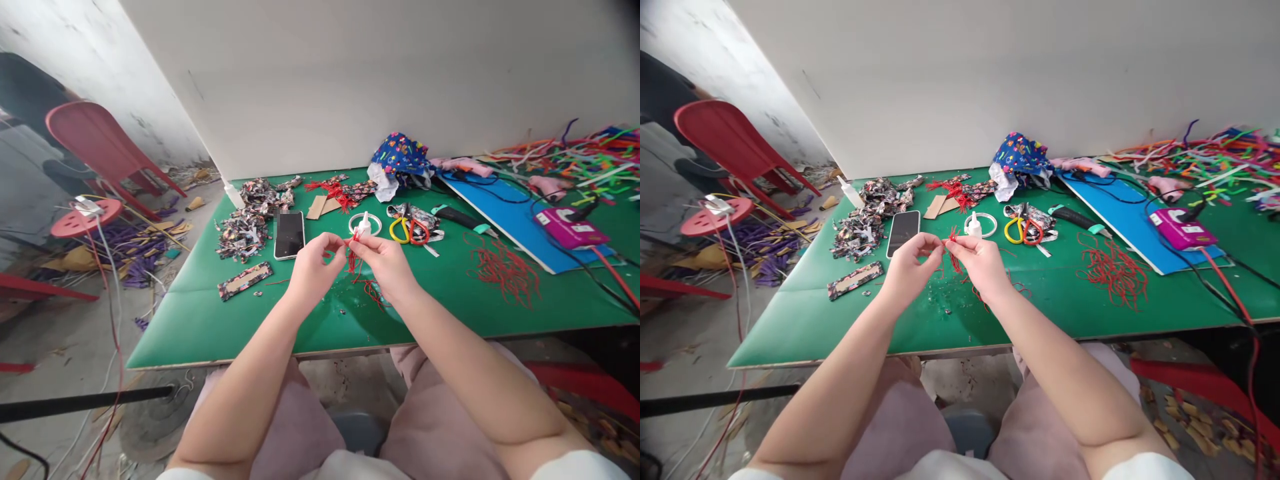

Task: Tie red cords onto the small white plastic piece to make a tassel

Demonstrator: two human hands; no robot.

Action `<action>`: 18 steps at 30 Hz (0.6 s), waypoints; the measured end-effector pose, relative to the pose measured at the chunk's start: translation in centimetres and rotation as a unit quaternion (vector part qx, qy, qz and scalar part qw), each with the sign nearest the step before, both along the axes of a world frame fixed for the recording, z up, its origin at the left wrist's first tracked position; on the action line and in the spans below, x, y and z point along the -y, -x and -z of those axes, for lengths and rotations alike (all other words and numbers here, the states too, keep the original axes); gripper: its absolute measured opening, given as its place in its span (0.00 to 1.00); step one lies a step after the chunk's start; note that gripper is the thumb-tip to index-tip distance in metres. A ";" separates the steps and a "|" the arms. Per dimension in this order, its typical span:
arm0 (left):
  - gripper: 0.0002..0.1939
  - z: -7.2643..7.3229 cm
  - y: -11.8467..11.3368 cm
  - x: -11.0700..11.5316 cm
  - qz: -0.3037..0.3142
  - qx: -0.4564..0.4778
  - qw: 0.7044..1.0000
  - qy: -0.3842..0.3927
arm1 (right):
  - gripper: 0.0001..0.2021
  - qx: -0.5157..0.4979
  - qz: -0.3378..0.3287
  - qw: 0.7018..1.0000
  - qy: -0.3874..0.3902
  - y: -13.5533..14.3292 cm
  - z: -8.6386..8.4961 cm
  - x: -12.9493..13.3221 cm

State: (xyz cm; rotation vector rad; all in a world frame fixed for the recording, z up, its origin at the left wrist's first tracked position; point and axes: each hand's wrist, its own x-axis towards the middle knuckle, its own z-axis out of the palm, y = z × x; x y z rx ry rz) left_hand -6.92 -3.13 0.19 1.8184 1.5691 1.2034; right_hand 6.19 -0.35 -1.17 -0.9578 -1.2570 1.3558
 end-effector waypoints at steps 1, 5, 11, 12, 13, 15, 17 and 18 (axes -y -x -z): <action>0.04 0.0 -0.1 0.1 -0.008 -0.031 0.999 -0.019 | 0.10 -0.011 0.002 1.000 0.013 0.1 0.0 0.0; 0.06 0.1 -0.2 0.3 -0.028 -0.152 0.983 -0.097 | 0.08 -0.046 0.005 0.998 0.046 0.5 0.4 0.2; 0.09 0.7 -0.4 0.6 -0.052 -0.214 0.963 -0.153 | 0.08 -0.092 0.012 0.995 0.036 0.9 0.9 0.3; 0.09 0.7 -0.5 0.6 -0.056 -0.196 0.967 -0.151 | 0.08 -0.093 0.014 0.995 0.026 0.9 1.0 0.3; 0.09 0.8 -0.5 0.5 -0.058 -0.171 0.973 -0.143 | 0.08 -0.091 0.017 0.996 0.017 0.9 0.9 0.3; 0.09 0.9 -0.5 0.3 -0.058 -0.094 0.988 -0.105 | 0.08 -0.077 0.027 0.997 0.004 0.8 0.8 0.3; 0.11 1.1 -0.4 0.0 -0.034 0.012 0.999 -0.041 | 0.09 -0.047 0.029 0.998 -0.013 0.4 0.5 0.1; 0.13 1.2 -0.4 -0.2 -0.009 0.072 0.997 -0.008 | 0.09 -0.027 0.025 0.999 -0.028 0.2 0.4 0.0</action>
